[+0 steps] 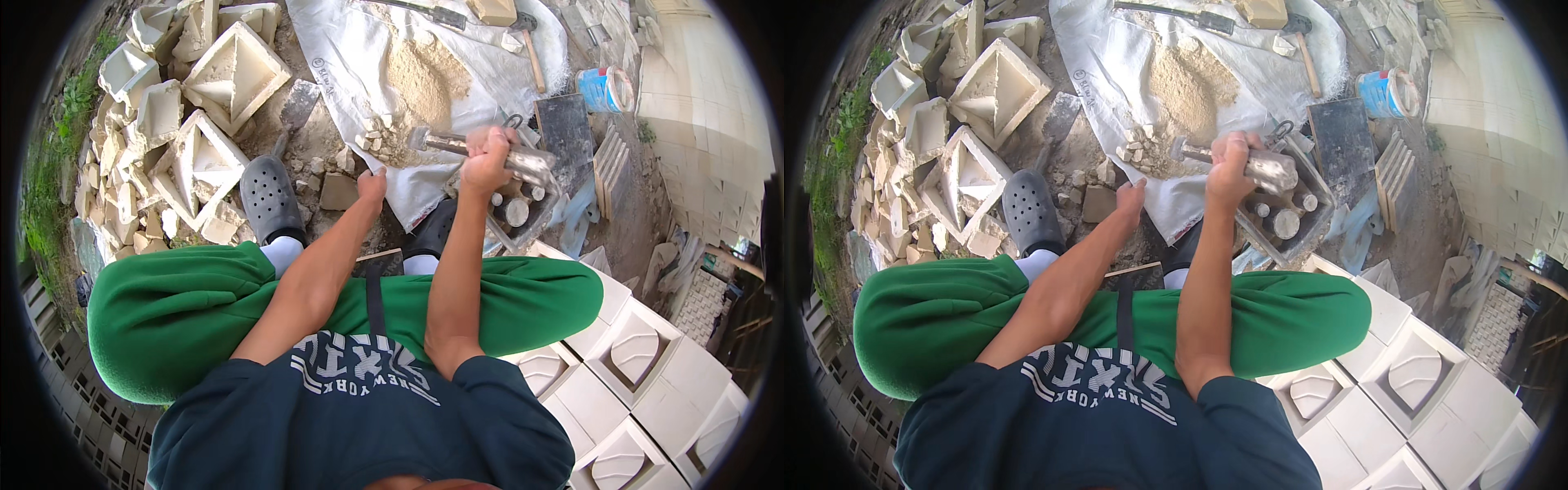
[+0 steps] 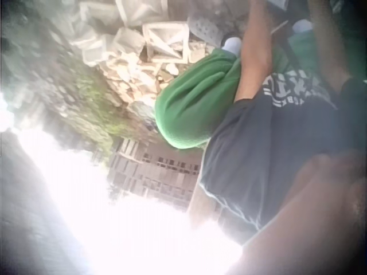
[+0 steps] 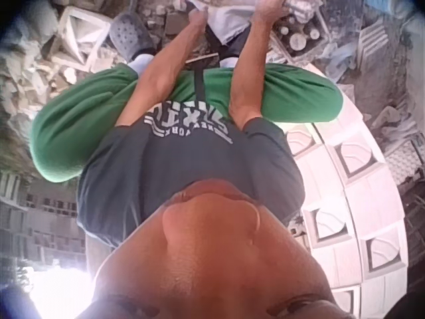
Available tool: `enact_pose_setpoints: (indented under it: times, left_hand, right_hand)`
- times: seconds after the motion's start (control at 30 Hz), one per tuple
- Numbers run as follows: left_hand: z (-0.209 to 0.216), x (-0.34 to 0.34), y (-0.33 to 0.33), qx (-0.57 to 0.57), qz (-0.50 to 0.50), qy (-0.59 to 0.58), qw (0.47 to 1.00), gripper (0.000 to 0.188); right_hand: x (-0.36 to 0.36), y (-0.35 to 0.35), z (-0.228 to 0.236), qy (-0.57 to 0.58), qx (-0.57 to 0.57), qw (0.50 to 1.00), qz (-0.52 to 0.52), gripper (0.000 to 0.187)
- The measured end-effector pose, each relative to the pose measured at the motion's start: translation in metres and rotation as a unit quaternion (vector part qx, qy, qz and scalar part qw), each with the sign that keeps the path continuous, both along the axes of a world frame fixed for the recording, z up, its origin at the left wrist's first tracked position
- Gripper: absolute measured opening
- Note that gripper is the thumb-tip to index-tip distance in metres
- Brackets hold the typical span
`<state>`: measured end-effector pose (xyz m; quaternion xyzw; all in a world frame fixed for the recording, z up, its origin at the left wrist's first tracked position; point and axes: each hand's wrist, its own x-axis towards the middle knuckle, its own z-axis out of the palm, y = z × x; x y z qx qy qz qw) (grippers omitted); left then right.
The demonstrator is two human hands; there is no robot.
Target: The person breaks pieces of stone into smaller fragments on a tarp sheet by holding each stone and striking it with a metal hammer tool.
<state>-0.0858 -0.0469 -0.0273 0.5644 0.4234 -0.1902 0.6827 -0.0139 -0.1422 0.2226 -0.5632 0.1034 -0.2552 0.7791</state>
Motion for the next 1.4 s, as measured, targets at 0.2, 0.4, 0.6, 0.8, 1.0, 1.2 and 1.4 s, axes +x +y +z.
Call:
enact_pose_setpoints:
  times: [0.2,0.4,0.6,0.8,1.0,1.2,1.4]
  left_hand:
    - [0.040,0.004,-0.002,0.198,-0.018,-0.045,0.979,0.032]
    - [0.134,0.061,-0.009,0.195,0.021,-0.395,0.897,0.040]
    - [0.159,0.100,-0.014,0.120,-0.171,-0.614,0.761,0.036]
    - [0.188,0.114,-0.024,0.039,-0.108,-0.501,0.858,0.037]
    - [0.213,0.139,-0.007,-0.042,-0.090,-0.462,0.881,0.036]
    - [0.259,0.129,-0.009,-0.039,-0.078,-0.478,0.874,0.032]
    - [0.234,0.126,-0.019,0.012,-0.149,-0.493,0.857,0.033]
  right_hand:
    - [0.013,0.007,-0.042,0.046,-0.045,0.997,0.036,0.021]
    - [0.016,0.002,-0.004,0.185,-0.317,0.927,0.074,0.027]
    - [0.002,-0.013,0.116,0.266,-0.516,0.762,0.285,0.059]
    - [-0.051,-0.075,0.196,0.239,-0.562,0.765,0.205,0.044]
    - [-0.078,-0.140,0.180,0.398,-0.536,0.739,0.092,0.043]
    - [-0.088,-0.143,0.195,0.367,-0.509,0.774,0.084,0.040]
    - [-0.090,-0.142,0.195,0.320,-0.545,0.759,0.156,0.037]
